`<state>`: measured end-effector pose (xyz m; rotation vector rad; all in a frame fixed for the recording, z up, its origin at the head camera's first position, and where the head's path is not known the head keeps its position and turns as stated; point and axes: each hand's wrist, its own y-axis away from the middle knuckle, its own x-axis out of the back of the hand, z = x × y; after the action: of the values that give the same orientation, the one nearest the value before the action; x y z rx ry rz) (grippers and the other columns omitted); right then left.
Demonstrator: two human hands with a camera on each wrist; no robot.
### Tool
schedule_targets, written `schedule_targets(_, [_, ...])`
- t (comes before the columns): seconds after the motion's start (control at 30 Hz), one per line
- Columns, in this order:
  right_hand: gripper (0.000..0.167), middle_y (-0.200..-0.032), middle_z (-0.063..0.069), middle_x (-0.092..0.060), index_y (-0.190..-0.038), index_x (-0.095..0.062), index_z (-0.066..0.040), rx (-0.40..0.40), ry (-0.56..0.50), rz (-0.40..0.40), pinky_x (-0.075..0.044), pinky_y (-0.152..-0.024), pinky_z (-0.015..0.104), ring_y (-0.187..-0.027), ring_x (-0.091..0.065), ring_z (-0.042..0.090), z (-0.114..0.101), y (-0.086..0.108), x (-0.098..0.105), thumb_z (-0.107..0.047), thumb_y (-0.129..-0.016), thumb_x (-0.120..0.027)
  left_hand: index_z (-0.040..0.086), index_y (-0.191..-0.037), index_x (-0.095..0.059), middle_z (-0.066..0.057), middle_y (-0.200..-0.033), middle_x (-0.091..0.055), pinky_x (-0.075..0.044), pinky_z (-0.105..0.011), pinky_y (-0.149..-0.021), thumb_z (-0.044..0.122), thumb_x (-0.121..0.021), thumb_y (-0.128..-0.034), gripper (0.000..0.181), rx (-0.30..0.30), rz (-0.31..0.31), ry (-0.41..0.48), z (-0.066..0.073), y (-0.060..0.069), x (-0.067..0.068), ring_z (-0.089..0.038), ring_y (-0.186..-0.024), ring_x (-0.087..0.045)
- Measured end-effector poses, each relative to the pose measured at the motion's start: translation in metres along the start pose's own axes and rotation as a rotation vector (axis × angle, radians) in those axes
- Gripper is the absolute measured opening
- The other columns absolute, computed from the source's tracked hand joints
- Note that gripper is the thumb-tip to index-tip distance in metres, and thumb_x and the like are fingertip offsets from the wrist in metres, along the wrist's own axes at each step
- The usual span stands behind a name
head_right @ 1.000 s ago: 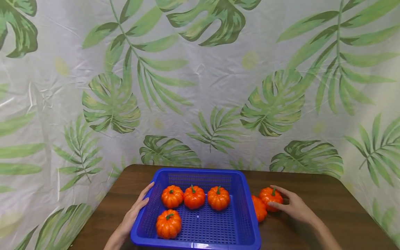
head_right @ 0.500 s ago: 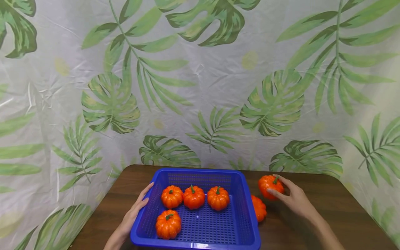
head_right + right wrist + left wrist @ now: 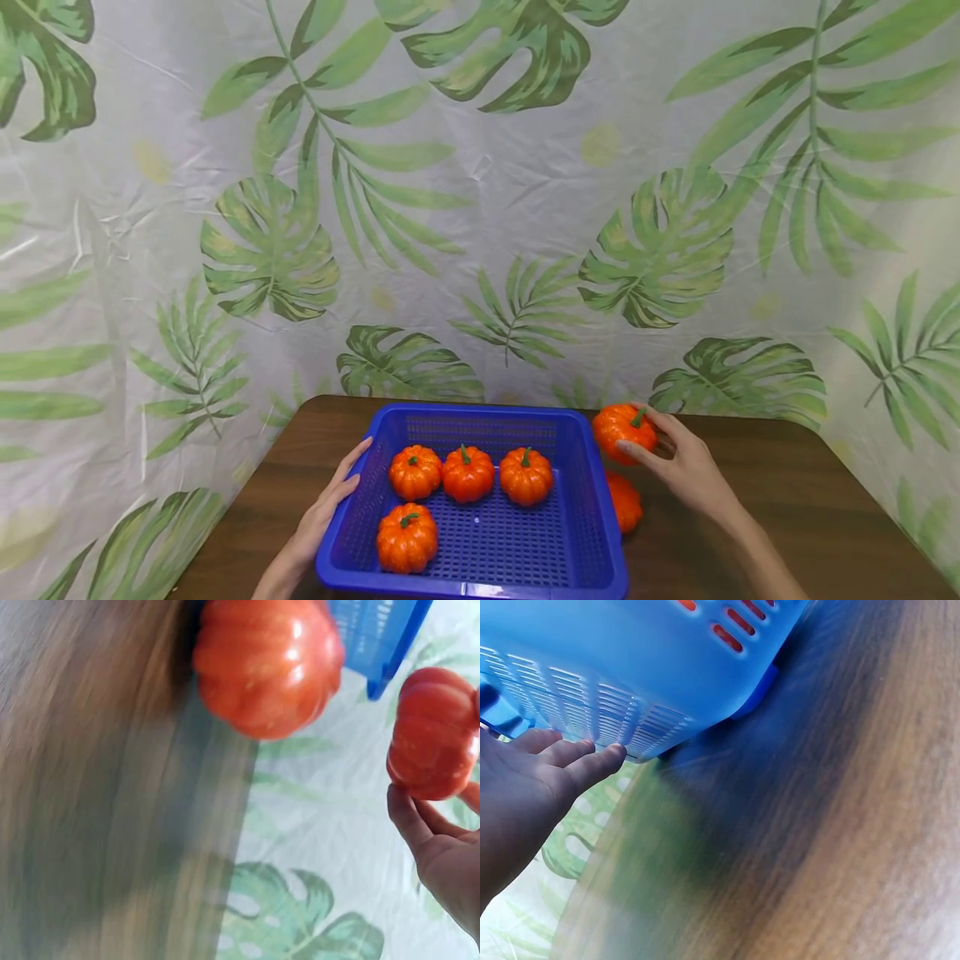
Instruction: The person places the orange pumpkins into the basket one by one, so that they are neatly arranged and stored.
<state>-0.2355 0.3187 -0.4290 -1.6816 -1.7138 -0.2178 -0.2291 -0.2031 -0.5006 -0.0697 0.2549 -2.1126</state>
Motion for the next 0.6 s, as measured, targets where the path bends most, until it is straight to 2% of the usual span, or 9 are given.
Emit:
schedule_targets(0.27, [0.061, -0.152, 0.021, -0.051, -0.155, -0.048, -0.017, 0.073, -0.057, -0.078, -0.054, -0.088, 0.015, -0.118, -0.050, -0.019, -0.026, 0.000, -0.022, -0.019, -0.099, -0.072, 0.012, -0.166, 0.006, -0.021, -0.171, 0.005, -0.047, -0.030, -0.110, 0.026, -0.020, -0.1156, 0.059, 0.009, 0.009, 0.003, 0.000, 0.000, -0.001, -0.010, -0.143, -0.045])
schedule_targets(0.5, [0.060, -0.149, 0.011, -0.057, -0.151, -0.053, -0.012, 0.161, 0.005, -0.107, -0.052, -0.096, 0.017, -0.124, -0.051, -0.015, -0.040, -0.003, -0.044, -0.021, -0.096, -0.075, 0.012, -0.166, 0.005, -0.021, -0.171, 0.004, -0.046, -0.030, -0.111, 0.026, -0.021, -0.1156, 0.059, 0.013, 0.013, -0.005, 0.000, 0.000, -0.001, -0.011, -0.143, -0.045])
schedule_targets(0.6, [0.062, -0.142, 0.006, -0.060, -0.151, -0.053, -0.013, 0.190, 0.023, -0.128, -0.053, -0.098, 0.020, -0.124, -0.053, -0.012, -0.043, -0.004, -0.053, -0.022, -0.095, -0.076, 0.012, -0.167, 0.005, -0.021, -0.171, 0.004, -0.046, -0.030, -0.110, 0.026, -0.021, -0.1156, 0.059, 0.013, 0.016, -0.008, 0.000, 0.000, 0.000, -0.013, -0.143, -0.045])
